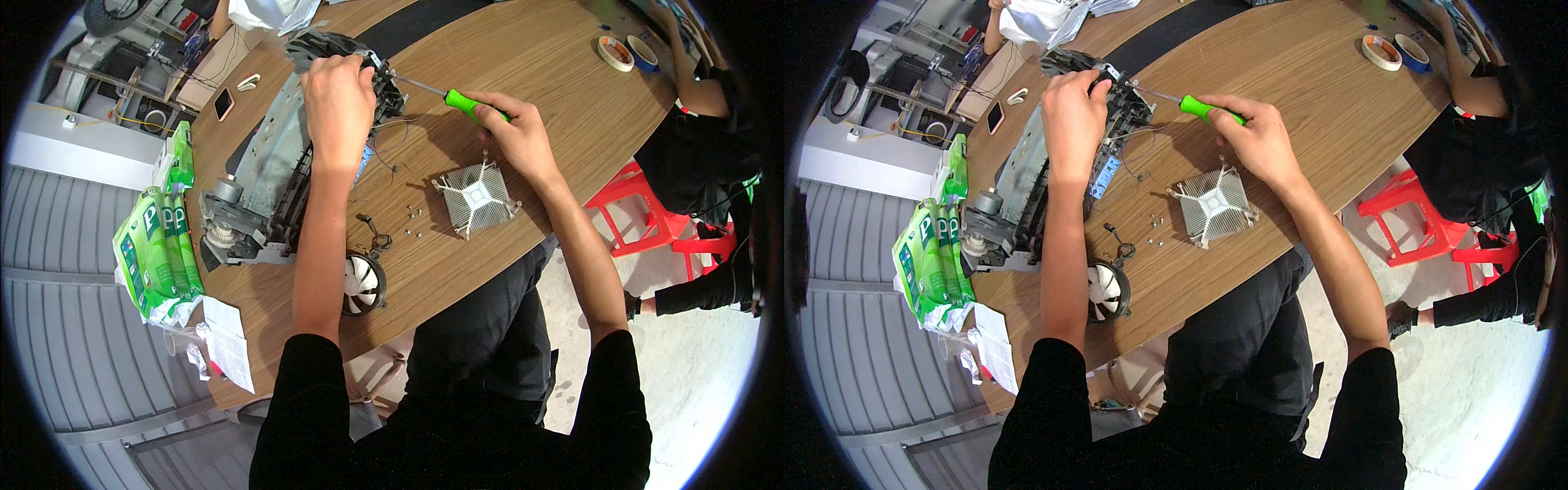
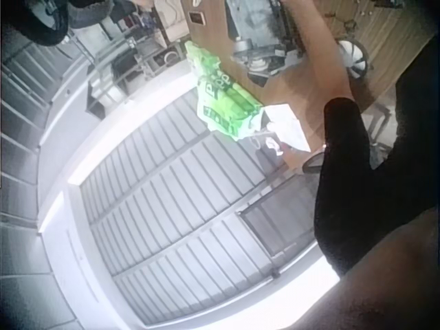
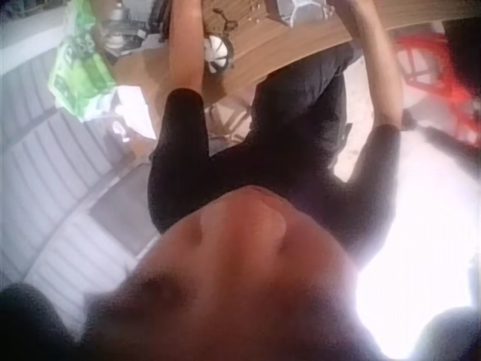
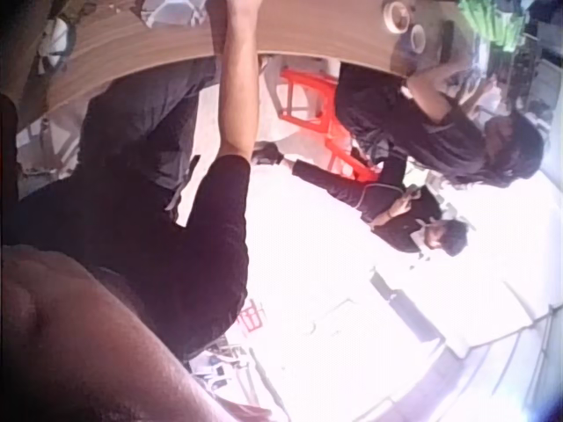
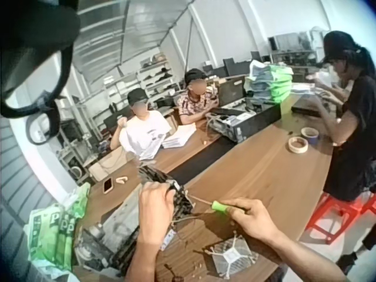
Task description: The person disassembles a printer component on a table by using a screwdriver to remove several screws from the internal chassis and a cooling fan.
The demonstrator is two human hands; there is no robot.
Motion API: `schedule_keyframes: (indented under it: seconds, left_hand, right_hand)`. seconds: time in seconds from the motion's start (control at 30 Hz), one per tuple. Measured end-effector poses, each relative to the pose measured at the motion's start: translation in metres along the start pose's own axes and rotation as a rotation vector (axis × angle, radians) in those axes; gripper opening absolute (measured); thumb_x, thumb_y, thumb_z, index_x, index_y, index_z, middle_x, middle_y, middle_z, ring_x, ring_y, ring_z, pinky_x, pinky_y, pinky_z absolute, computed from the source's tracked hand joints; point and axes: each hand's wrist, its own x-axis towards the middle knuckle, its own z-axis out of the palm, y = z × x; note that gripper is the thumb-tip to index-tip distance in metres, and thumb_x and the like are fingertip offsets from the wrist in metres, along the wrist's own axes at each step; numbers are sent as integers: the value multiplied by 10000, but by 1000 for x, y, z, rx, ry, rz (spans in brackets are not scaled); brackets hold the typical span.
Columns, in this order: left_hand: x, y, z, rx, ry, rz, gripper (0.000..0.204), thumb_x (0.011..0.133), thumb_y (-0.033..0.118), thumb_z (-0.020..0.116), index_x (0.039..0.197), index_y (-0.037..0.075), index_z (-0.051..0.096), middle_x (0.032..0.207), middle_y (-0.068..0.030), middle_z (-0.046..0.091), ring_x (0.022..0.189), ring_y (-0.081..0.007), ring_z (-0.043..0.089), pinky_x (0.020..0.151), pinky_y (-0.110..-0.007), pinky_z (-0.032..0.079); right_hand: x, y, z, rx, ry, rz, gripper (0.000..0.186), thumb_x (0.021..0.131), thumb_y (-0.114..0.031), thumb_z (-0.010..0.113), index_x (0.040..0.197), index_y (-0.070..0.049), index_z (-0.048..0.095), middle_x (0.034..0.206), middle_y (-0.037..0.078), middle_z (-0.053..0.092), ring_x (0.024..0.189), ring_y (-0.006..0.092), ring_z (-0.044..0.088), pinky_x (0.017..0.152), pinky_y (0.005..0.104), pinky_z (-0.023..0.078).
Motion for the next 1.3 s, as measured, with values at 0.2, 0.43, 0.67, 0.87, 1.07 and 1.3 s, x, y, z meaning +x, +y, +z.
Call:
schedule_keyframes:
  seconds: [0.2, 0.43, 0.67, 0.87, 1.07, 1.3]
  left_hand:
    - [0, -1, -1, 9, -14, -6, 140, 813, 86, 738, 909, -16, 739, 861, -147, 697, 897, -334, 630, 848, -430, 463]
    - [1, 1, -4, 2, -13, -10, 196, 815, 109, 752, 952, -30, 747, 910, -204, 708, 894, -388, 645, 831, -454, 502]
    - [2, 3, -5, 8, -20, -11, 193, 822, 107, 746, 954, -34, 745, 907, -204, 707, 897, -388, 645, 835, -454, 503]
    - [1, 0, -5, 11, -25, -18, 198, 826, 114, 743, 959, -33, 745, 907, -204, 707, 900, -387, 645, 832, -456, 503]
    - [1, 0, 4, 6, -10, 4, 151, 817, 118, 737, 909, -1, 741, 872, -151, 702, 902, -347, 625, 844, -444, 461]
    - [-1, -9, 5, 4, 4, 21, 176, 805, 128, 747, 929, 2, 746, 878, -152, 707, 904, -356, 638, 824, -456, 470]
  right_hand:
    - [1, 2, 1, 19, 14, -47, 292, 983, -176, 594, 1227, -61, 706, 737, 0, 631, 650, 56, 576, 577, 250, 474]
    - [1, 3, 1, 44, 1, 13, 290, 976, -166, 594, 1220, -57, 708, 778, 7, 648, 649, 56, 581, 577, 240, 472]
    - [1, 0, -1, 69, -1, 42, 287, 977, -168, 598, 1219, -59, 708, 795, 9, 657, 656, 61, 595, 592, 242, 485]
    - [2, -1, 1, 5, 4, -16, 278, 976, -157, 601, 1213, -59, 709, 824, 26, 685, 668, 80, 623, 613, 246, 508]
    - [9, -11, -14, -152, 18, -157, 342, 992, -224, 589, 1243, 0, 651, 916, 81, 734, 695, 124, 691, 593, 251, 531]
    - [26, -54, -15, -106, -103, 178, 397, 1004, -336, 578, 1183, 0, 690, 902, 102, 746, 629, 124, 680, 539, 242, 515]
